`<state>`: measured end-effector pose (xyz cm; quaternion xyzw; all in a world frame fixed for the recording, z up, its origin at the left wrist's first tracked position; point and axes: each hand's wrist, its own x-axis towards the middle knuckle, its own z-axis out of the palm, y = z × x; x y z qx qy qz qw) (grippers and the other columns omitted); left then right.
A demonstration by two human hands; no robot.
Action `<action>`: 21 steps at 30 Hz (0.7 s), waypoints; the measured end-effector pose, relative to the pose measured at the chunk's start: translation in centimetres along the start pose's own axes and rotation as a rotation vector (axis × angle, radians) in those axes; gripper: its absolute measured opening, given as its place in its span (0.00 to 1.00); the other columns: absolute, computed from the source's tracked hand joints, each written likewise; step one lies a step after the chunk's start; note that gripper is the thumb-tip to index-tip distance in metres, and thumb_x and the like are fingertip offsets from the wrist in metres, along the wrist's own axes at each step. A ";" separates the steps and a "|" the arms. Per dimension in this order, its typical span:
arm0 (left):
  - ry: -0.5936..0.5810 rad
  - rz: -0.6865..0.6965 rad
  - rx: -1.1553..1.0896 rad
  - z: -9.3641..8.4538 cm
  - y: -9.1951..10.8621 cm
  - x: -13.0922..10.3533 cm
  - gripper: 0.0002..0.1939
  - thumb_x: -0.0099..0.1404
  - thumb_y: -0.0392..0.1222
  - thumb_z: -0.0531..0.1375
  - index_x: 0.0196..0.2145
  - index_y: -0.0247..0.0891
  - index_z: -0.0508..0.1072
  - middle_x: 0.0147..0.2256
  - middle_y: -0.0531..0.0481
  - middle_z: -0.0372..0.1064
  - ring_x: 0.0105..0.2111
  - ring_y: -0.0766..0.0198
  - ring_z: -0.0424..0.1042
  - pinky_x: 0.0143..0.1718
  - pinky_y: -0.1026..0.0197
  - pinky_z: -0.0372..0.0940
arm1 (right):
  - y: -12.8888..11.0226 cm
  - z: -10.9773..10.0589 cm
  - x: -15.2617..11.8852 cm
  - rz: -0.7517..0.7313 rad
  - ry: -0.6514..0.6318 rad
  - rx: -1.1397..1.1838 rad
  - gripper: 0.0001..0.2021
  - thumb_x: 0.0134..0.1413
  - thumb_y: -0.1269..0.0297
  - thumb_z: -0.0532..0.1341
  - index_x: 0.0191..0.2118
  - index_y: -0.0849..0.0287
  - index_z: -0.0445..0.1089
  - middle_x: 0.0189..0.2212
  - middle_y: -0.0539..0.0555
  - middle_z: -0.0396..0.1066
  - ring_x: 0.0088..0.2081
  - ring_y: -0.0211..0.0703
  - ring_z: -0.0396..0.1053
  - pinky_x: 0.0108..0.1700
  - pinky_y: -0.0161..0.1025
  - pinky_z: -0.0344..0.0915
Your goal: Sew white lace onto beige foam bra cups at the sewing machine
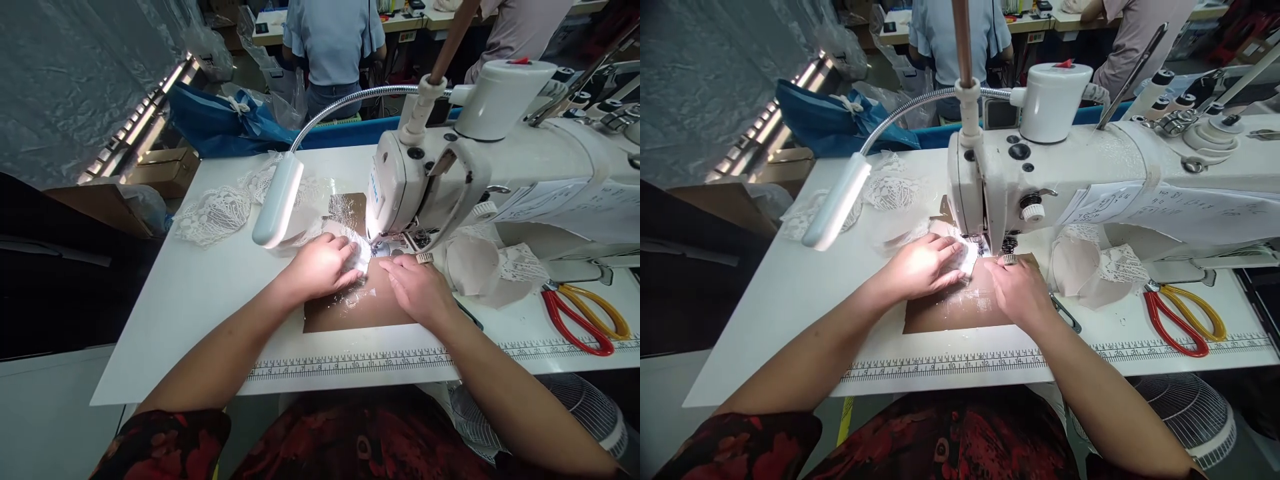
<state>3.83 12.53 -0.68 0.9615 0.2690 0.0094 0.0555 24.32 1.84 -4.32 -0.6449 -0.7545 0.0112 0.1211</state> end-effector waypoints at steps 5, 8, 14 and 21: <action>-0.100 0.053 -0.179 -1.3 0.5 -0.5 0.20 0.71 0.51 0.51 0.51 0.36 0.72 0.43 0.43 0.74 0.42 0.54 0.72 0.42 0.54 0.68 | 0.1 -0.2 -0.1 0.026 -0.021 -0.006 0.17 0.58 0.72 0.53 0.48 0.58 0.75 0.40 0.56 0.76 0.32 0.44 0.67 0.34 0.39 0.55; -0.045 0.085 -0.193 -0.4 1.0 -0.4 0.18 0.71 0.48 0.51 0.49 0.36 0.73 0.46 0.41 0.73 0.44 0.54 0.71 0.44 0.53 0.68 | 0.0 -0.4 -0.1 0.029 -0.017 0.010 0.16 0.58 0.72 0.53 0.46 0.58 0.76 0.39 0.56 0.76 0.32 0.43 0.68 0.35 0.39 0.56; 0.009 0.127 -0.108 1.2 2.2 -0.3 0.22 0.69 0.50 0.54 0.53 0.34 0.71 0.56 0.40 0.67 0.49 0.48 0.66 0.46 0.48 0.65 | -0.1 -0.8 -0.6 -0.018 0.032 0.083 0.15 0.60 0.71 0.53 0.43 0.57 0.77 0.34 0.54 0.77 0.34 0.43 0.70 0.37 0.38 0.58; 0.003 0.142 -0.075 1.3 2.0 -0.2 0.20 0.68 0.44 0.53 0.55 0.35 0.70 0.58 0.41 0.65 0.49 0.49 0.65 0.46 0.49 0.63 | -0.2 -1.4 -1.4 -0.127 -0.046 0.122 0.13 0.61 0.67 0.54 0.41 0.56 0.78 0.29 0.52 0.74 0.32 0.40 0.68 0.34 0.37 0.56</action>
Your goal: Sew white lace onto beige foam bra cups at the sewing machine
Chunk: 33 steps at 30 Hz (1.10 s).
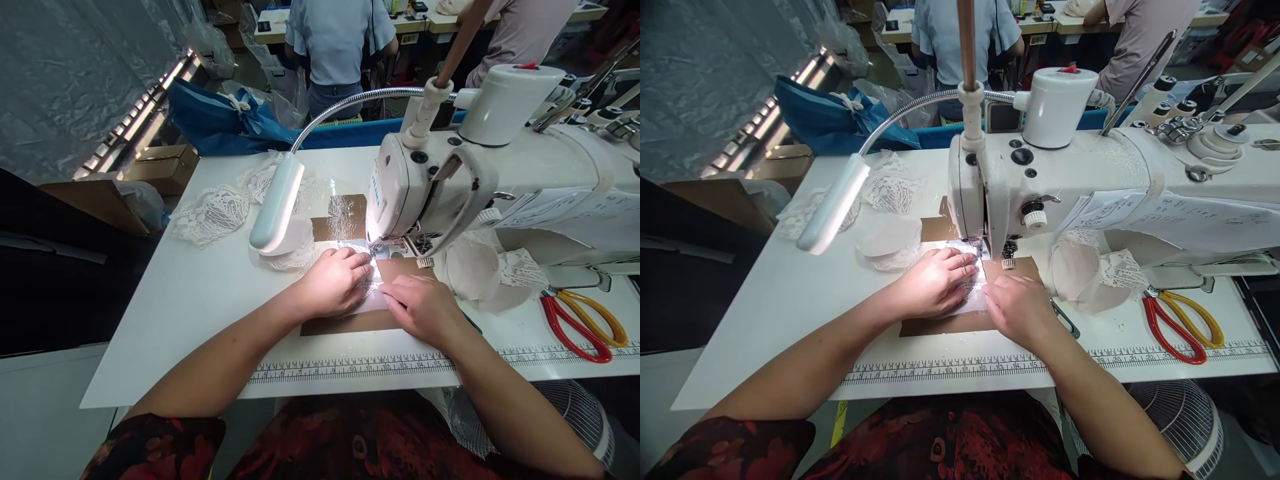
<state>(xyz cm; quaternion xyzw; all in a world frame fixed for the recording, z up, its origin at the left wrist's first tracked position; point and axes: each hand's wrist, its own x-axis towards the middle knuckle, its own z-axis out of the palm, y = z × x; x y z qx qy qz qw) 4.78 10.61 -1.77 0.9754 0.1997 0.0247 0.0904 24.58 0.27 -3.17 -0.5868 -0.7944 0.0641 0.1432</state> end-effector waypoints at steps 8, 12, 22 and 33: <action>0.003 0.025 -0.011 0.0 -0.5 0.1 0.22 0.67 0.42 0.53 0.57 0.36 0.69 0.60 0.43 0.64 0.51 0.50 0.64 0.49 0.50 0.61 | 0.0 0.1 0.0 -0.027 -0.003 0.018 0.14 0.62 0.67 0.53 0.40 0.58 0.78 0.28 0.52 0.73 0.33 0.41 0.66 0.37 0.37 0.58; 0.034 0.030 0.030 0.2 -0.5 0.2 0.20 0.68 0.39 0.52 0.55 0.35 0.69 0.59 0.42 0.65 0.51 0.51 0.65 0.48 0.51 0.61 | 0.0 0.4 0.0 -0.041 0.004 0.010 0.13 0.60 0.69 0.54 0.41 0.58 0.77 0.29 0.53 0.72 0.33 0.42 0.64 0.38 0.38 0.58; 0.086 0.029 0.144 1.0 -1.2 0.5 0.16 0.70 0.35 0.51 0.52 0.35 0.72 0.56 0.42 0.68 0.51 0.53 0.66 0.47 0.52 0.58 | -0.4 0.7 1.0 0.046 -0.045 -0.058 0.16 0.59 0.71 0.54 0.46 0.57 0.76 0.29 0.53 0.70 0.32 0.43 0.61 0.34 0.38 0.55; 0.161 -0.065 0.121 1.7 -2.8 1.1 0.19 0.69 0.34 0.49 0.54 0.35 0.70 0.55 0.41 0.69 0.53 0.50 0.65 0.49 0.50 0.61 | -0.7 1.1 2.8 0.155 -0.040 -0.094 0.18 0.64 0.64 0.51 0.55 0.54 0.72 0.37 0.55 0.74 0.38 0.46 0.67 0.34 0.39 0.56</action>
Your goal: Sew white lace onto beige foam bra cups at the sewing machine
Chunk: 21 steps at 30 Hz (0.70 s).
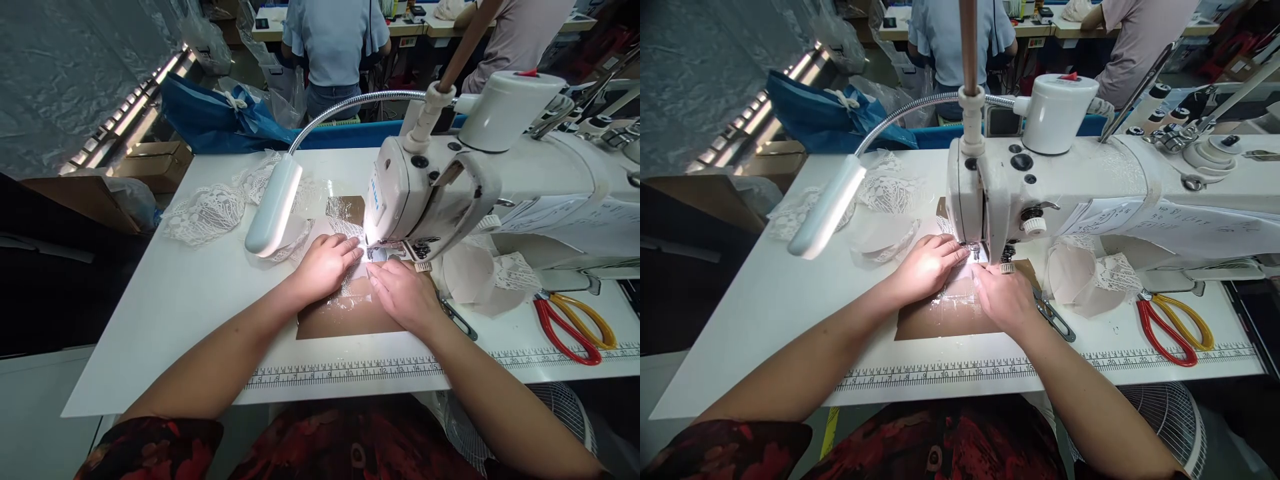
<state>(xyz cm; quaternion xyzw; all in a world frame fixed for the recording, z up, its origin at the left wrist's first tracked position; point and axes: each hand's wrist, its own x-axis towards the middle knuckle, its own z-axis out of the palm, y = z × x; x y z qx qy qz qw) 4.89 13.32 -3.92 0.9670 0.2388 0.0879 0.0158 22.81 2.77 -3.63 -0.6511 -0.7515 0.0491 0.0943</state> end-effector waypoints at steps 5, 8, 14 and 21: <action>0.023 -0.035 -0.022 0.3 -0.1 -0.2 0.20 0.67 0.34 0.51 0.55 0.35 0.69 0.55 0.39 0.68 0.55 0.48 0.64 0.52 0.47 0.61 | 0.1 0.2 0.0 0.008 0.001 0.005 0.20 0.64 0.64 0.51 0.58 0.55 0.70 0.41 0.57 0.75 0.41 0.48 0.68 0.37 0.40 0.60; 0.063 -0.060 -0.045 0.4 -0.2 -0.4 0.19 0.68 0.36 0.50 0.54 0.34 0.70 0.56 0.39 0.67 0.55 0.48 0.64 0.53 0.47 0.61 | 0.2 0.2 -0.1 -0.008 0.009 0.013 0.20 0.64 0.64 0.51 0.56 0.57 0.71 0.40 0.58 0.75 0.41 0.48 0.69 0.38 0.40 0.61; 0.122 -0.111 -0.086 0.3 -0.1 -0.8 0.21 0.70 0.46 0.51 0.55 0.34 0.70 0.57 0.38 0.66 0.57 0.47 0.64 0.55 0.45 0.61 | 0.4 0.4 -0.1 -0.021 0.036 0.026 0.19 0.64 0.63 0.52 0.55 0.58 0.72 0.39 0.58 0.76 0.40 0.48 0.70 0.42 0.41 0.62; 0.121 -0.242 -0.159 -0.4 -0.4 -1.3 0.16 0.69 0.43 0.54 0.49 0.34 0.74 0.55 0.37 0.68 0.55 0.47 0.67 0.54 0.44 0.62 | 0.9 -3.4 -3.5 -0.046 -0.066 0.105 0.19 0.66 0.64 0.49 0.57 0.59 0.68 0.45 0.57 0.74 0.43 0.45 0.72 0.39 0.39 0.66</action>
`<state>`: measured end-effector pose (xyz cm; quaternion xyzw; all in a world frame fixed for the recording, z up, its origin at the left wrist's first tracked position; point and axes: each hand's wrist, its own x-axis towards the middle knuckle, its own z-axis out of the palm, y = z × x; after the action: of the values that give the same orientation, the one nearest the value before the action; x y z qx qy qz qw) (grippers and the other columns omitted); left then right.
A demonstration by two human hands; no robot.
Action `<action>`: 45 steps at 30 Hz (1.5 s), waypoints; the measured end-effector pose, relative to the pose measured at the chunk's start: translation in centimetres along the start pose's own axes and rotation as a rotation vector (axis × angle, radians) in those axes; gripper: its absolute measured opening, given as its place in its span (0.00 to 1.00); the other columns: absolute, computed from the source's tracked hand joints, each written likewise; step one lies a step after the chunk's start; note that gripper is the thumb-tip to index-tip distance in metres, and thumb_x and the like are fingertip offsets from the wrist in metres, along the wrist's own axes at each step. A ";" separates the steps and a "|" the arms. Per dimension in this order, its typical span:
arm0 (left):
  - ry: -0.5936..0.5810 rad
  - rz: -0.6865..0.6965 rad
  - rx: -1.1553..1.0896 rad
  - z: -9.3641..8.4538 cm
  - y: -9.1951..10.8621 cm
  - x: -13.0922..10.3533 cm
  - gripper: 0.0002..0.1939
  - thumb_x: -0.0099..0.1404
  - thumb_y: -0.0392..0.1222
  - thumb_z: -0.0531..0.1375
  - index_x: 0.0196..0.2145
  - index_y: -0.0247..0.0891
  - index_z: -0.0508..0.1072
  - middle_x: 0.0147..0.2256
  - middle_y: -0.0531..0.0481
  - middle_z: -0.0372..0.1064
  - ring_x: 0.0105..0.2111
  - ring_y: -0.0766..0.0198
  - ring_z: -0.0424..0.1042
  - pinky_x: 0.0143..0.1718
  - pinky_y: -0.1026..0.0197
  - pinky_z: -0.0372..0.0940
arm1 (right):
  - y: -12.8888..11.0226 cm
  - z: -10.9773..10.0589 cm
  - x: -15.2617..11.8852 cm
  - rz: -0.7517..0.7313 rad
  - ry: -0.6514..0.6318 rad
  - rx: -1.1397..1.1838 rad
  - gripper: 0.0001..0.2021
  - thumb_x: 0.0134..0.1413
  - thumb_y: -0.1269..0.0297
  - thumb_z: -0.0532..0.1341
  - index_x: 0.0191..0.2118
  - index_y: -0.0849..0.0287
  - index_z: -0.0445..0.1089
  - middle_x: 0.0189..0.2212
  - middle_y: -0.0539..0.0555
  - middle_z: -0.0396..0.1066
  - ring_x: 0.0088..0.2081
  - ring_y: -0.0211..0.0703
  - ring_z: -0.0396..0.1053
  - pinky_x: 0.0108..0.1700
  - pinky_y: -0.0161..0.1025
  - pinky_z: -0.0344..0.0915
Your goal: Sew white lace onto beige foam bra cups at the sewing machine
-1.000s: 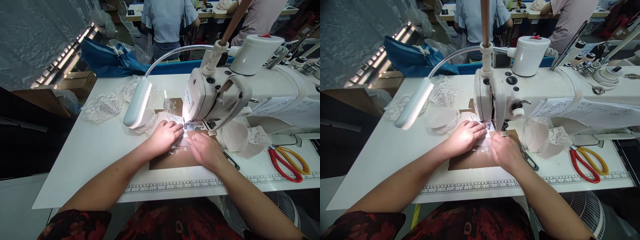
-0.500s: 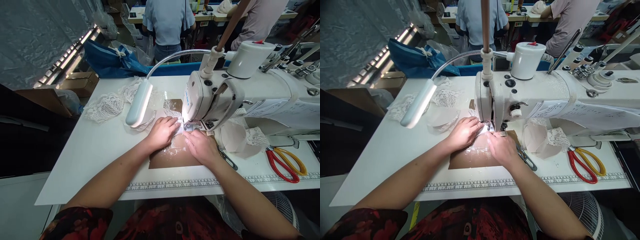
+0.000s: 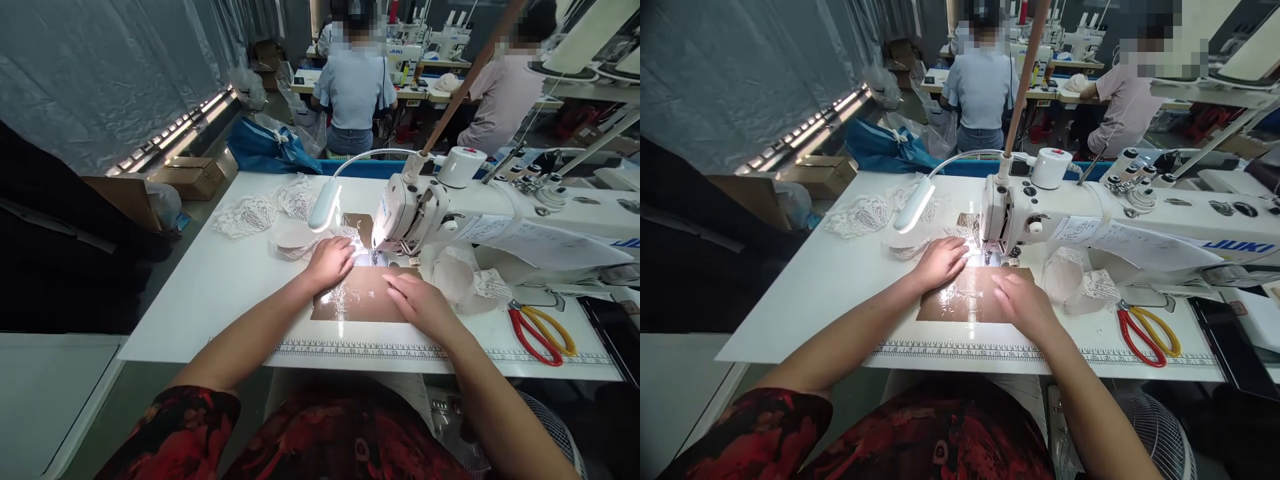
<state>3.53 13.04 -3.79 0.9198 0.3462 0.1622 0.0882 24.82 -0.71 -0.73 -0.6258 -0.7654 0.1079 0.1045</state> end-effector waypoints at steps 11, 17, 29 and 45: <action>-0.349 0.192 -0.667 -4.7 3.3 -4.8 0.21 0.63 0.47 0.63 0.53 0.40 0.74 0.58 0.42 0.67 0.59 0.52 0.64 0.62 0.50 0.58 | 4.8 1.0 -5.6 0.069 0.039 -0.428 0.18 0.59 0.75 0.54 0.52 0.69 0.72 0.40 0.63 0.75 0.39 0.53 0.72 0.43 0.45 0.69; -0.281 -0.191 -0.664 -4.1 2.4 -3.0 0.35 0.58 0.51 0.65 0.60 0.37 0.66 0.62 0.41 0.62 0.61 0.49 0.62 0.61 0.49 0.61 | 5.2 1.7 -4.9 0.070 0.073 -0.498 0.21 0.51 0.78 0.56 0.52 0.70 0.72 0.40 0.63 0.76 0.38 0.53 0.73 0.40 0.43 0.69; -0.411 -0.334 -1.012 -2.7 1.6 -2.9 0.16 0.56 0.47 0.66 0.38 0.33 0.76 0.36 0.46 0.75 0.35 0.61 0.74 0.32 0.63 0.66 | 4.0 0.0 -6.3 -0.145 0.395 -0.235 0.17 0.62 0.73 0.51 0.53 0.64 0.69 0.39 0.60 0.77 0.41 0.50 0.74 0.43 0.45 0.67; -0.514 -0.236 -1.292 -2.1 1.8 -3.5 0.18 0.59 0.51 0.66 0.40 0.34 0.80 0.34 0.46 0.75 0.34 0.63 0.72 0.37 0.62 0.66 | -1.6 0.5 1.4 -0.019 -0.056 0.701 0.18 0.61 0.53 0.58 0.52 0.53 0.74 0.49 0.53 0.76 0.50 0.50 0.73 0.51 0.44 0.67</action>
<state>1.44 9.47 -2.19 0.6490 0.2463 0.1024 0.7125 22.87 0.33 -0.73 -0.5416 -0.6900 0.3805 0.2929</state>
